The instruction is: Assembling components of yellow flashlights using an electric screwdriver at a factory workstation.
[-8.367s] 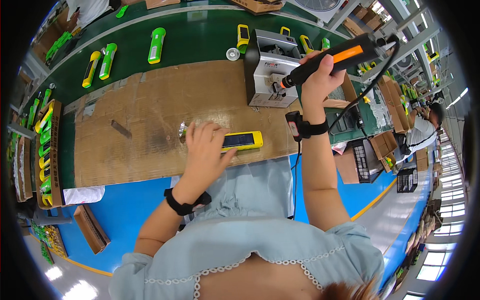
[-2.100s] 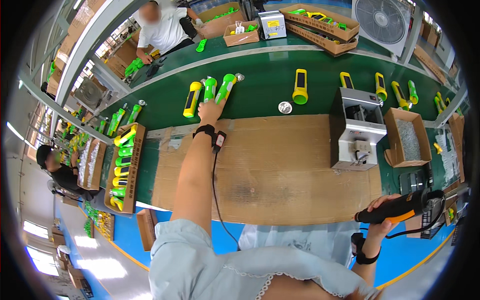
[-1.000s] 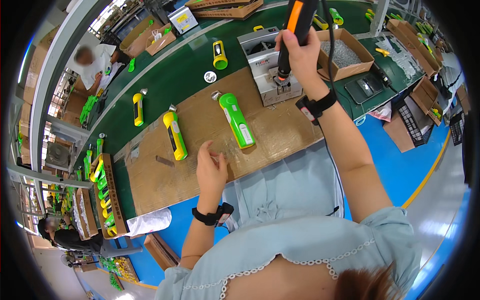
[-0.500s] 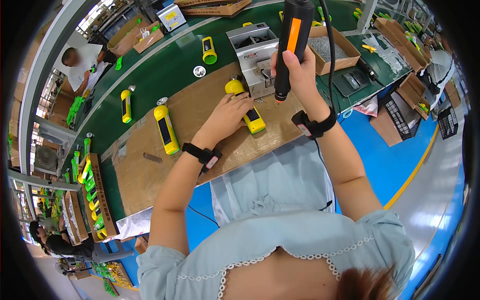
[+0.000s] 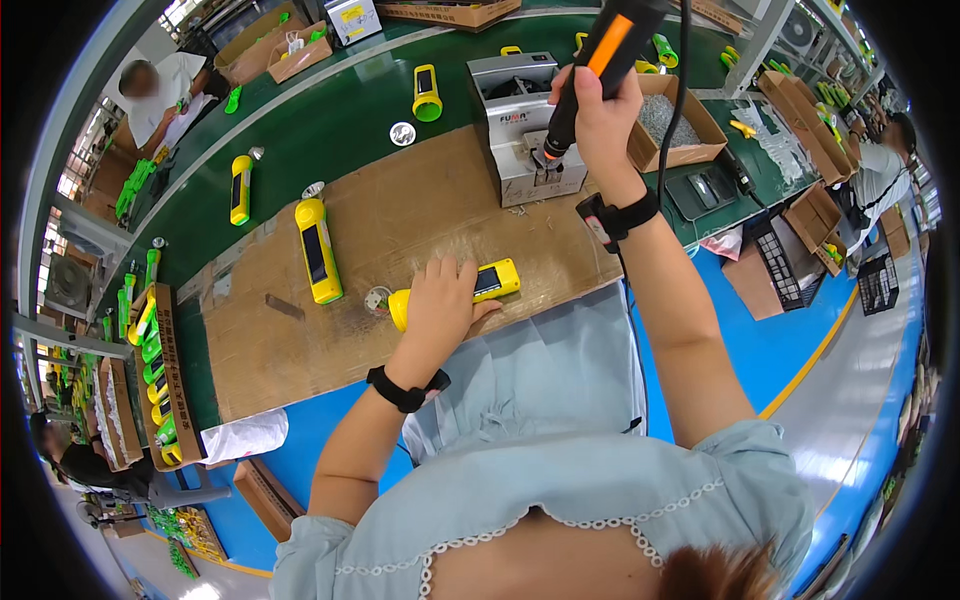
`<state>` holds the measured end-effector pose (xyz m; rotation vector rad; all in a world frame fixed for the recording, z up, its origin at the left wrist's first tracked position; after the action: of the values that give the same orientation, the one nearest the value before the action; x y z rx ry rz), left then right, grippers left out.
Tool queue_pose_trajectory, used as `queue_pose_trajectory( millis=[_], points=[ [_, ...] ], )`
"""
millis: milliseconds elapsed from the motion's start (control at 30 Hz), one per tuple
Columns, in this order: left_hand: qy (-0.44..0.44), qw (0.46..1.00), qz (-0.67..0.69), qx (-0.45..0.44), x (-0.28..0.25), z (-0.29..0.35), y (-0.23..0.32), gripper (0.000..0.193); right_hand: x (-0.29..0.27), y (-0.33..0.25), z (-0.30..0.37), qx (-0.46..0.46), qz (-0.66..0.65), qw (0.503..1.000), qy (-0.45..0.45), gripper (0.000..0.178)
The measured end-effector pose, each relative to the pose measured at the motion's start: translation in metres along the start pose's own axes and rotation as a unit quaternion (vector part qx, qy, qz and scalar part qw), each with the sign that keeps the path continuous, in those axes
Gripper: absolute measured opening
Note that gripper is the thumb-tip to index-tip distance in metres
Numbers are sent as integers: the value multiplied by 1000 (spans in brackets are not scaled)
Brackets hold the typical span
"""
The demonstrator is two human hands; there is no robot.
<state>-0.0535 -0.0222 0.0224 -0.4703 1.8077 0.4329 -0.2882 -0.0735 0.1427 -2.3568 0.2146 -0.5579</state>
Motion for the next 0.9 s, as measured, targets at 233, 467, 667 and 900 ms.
queue_pose_trajectory(
  millis=[233,467,667,900],
  points=[
    [16,1000,11,-24,1,0,-3,53,11,8,-1,137,97,982,-83,33],
    [34,998,35,-34,0,-1,-4,42,10,-21,80,119,-46,991,-38,60],
    [53,997,48,-34,2,-1,-8,42,23,-29,106,137,-96,985,-39,76],
    [69,996,44,-32,4,-1,-8,41,27,-23,114,164,-89,982,-32,80]
  ],
)
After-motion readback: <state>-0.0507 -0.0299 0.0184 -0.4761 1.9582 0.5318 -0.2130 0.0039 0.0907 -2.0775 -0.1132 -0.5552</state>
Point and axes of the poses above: each hand's wrist, its own z-axis away from the middle knuckle, its own x-axis out of the palm, y = z × x, the point moved 5 cm from there along -z, towards the middle knuckle, and after that the axes turned 7 degrees about x, right-handed, at the moved point
